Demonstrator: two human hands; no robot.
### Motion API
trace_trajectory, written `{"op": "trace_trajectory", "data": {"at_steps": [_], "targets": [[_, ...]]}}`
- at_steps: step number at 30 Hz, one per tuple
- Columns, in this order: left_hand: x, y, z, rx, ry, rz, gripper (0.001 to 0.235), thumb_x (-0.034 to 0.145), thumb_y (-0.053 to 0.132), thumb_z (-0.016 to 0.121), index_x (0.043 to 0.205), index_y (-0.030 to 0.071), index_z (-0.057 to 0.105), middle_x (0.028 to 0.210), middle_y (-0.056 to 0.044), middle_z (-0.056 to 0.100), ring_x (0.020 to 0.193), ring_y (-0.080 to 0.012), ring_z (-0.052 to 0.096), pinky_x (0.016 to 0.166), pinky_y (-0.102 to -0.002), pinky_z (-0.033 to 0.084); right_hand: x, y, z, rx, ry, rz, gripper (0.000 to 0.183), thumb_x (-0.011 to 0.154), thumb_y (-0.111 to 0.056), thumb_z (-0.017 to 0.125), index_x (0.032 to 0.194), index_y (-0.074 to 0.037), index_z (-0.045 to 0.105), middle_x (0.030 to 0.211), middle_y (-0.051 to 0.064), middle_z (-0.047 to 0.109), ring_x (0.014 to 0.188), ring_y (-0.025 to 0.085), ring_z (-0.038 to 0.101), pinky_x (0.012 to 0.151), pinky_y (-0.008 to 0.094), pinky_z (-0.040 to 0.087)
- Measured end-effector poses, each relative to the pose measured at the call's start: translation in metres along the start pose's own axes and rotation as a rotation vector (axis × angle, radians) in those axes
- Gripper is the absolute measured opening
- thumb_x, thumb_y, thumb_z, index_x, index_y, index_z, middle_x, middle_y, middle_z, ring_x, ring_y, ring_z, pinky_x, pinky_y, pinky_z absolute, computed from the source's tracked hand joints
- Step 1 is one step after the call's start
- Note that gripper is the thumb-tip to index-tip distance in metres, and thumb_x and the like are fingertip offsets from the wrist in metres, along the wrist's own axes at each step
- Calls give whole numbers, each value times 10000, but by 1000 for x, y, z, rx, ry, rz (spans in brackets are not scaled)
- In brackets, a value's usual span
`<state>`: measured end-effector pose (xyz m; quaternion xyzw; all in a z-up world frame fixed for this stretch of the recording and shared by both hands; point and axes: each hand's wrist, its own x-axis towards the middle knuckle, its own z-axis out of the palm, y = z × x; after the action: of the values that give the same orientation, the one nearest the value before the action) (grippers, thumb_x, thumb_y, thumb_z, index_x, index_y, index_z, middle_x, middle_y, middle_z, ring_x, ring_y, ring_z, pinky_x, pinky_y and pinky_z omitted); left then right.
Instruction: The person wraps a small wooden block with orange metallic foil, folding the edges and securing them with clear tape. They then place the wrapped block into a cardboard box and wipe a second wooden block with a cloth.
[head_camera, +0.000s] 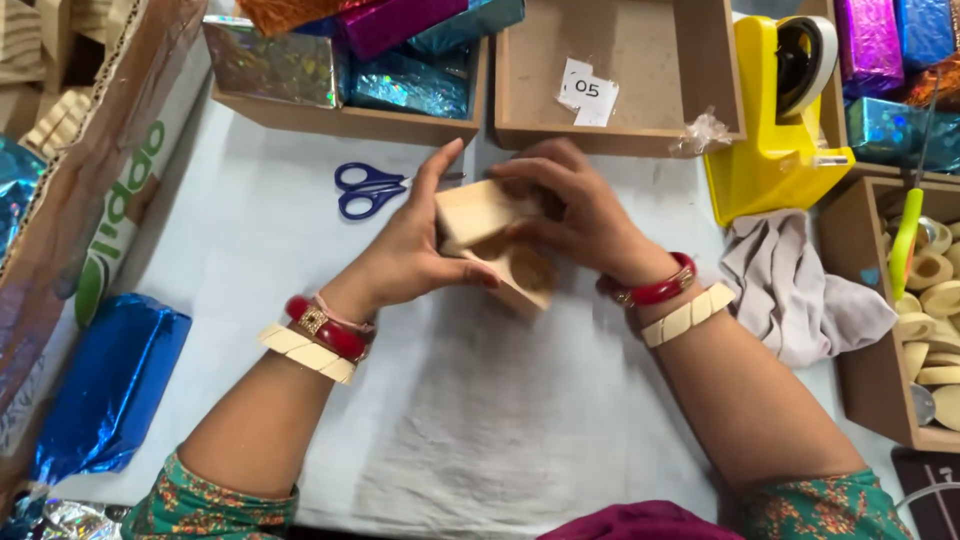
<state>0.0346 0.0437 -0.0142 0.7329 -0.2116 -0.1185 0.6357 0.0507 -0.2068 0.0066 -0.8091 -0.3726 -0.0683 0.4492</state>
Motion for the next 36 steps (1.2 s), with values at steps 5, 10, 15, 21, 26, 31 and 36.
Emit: {"op": "trace_trajectory", "data": {"at_steps": [5, 10, 15, 21, 26, 31, 36], "targets": [[-6, -7, 9, -156, -155, 51, 1468, 660, 267, 980, 1636, 135, -109, 1484, -133, 522, 1370, -226, 527, 1149, -376, 451, -2, -5, -2, -84, 2, 6, 438, 842, -51, 805, 1260, -71, 675, 1184, 131, 598, 970, 259, 639, 749, 347, 547], [-12, 20, 17, -431, -320, 65, 1472, 628, 243, 985, 1642, 180, -81, 1484, -64, 480, 1262, -235, 608, 1041, -400, 581, -12, 13, 3, -254, 31, 13, 126, 911, -55, 749, 1022, -46, 690, 896, 127, 628, 817, 333, 638, 718, 384, 524], [-6, -8, 12, -169, -87, 204, 1312, 698, 195, 971, 1670, 144, 91, 1435, -104, 592, 1331, -221, 621, 1119, -374, 577, -7, -19, -2, -460, 173, 29, 64, 930, -135, 732, 990, -113, 737, 864, 101, 662, 806, 310, 656, 694, 412, 529], [5, -22, 12, 107, 47, 251, 1254, 637, 284, 993, 1616, 116, 228, 1487, -141, 563, 1355, -286, 571, 1097, -413, 491, -6, -87, -42, -745, 101, 218, 230, 878, -294, 763, 1043, -136, 740, 939, 76, 729, 850, 273, 708, 705, 411, 543], [5, -9, 11, 192, 53, 28, 1257, 503, 377, 1003, 1537, 141, 330, 1366, -135, 650, 1287, -288, 629, 1046, -400, 520, -52, -94, -98, -878, -42, 727, 324, 860, -394, 777, 1099, -180, 733, 1031, 47, 753, 944, 236, 724, 814, 386, 558], [7, -20, 14, 356, 36, 274, 1217, 566, 532, 951, 1507, 52, 348, 1355, -199, 631, 1221, -356, 644, 1013, -433, 524, -112, -20, -128, -1006, -298, 710, 675, 612, -131, 816, 1271, -149, 672, 1173, 153, 699, 1096, 371, 635, 862, 444, 505], [6, -21, 8, 302, 34, 322, 1176, 638, 544, 930, 1521, 19, 359, 1382, -235, 617, 1255, -370, 638, 1021, -430, 522, -81, -44, -113, -1029, -442, 922, 396, 768, -59, 687, 1149, -166, 709, 1111, 97, 745, 1067, 293, 698, 876, 411, 561]]}}
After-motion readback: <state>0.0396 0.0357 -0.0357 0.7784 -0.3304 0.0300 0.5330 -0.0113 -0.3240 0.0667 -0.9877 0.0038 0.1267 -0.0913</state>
